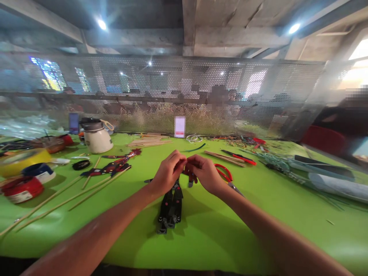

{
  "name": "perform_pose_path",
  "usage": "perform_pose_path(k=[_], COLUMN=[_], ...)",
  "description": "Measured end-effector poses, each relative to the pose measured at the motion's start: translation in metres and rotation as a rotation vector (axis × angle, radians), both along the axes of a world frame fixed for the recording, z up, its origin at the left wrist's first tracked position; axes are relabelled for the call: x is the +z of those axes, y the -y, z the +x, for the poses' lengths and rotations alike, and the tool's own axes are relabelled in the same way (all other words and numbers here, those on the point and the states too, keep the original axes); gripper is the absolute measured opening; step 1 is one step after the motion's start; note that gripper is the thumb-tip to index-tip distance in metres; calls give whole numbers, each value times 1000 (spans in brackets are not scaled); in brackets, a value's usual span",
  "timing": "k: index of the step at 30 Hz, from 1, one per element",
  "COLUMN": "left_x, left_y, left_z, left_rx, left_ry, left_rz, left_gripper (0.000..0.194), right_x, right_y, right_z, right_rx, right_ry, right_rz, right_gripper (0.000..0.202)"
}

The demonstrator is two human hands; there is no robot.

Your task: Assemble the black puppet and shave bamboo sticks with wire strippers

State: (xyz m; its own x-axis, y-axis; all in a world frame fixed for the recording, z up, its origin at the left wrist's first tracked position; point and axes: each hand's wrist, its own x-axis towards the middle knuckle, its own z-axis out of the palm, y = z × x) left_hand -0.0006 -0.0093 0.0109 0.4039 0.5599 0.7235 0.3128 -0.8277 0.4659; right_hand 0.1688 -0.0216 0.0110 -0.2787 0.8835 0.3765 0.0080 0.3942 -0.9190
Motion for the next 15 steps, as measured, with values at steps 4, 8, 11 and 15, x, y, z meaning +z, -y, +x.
perform_pose_path(k=[4, 8, 11, 15], left_x=[-1, 0, 0, -1], left_y=[-1, 0, 1, 4], left_z=[1, 2, 3, 4], left_rx=[1, -8, -26, -67], left_ry=[-10, -1, 63, 168], left_rz=[27, -1, -80, -198], left_gripper=[14, 15, 16, 17], right_x=[-4, -8, -9, -5], right_y=[-1, -4, -5, -2], right_z=[1, 3, 3, 2], right_rx=[-36, -57, -77, -100], right_ry=[32, 80, 101, 71], right_rz=[57, 109, 134, 150], right_gripper=[11, 18, 22, 16])
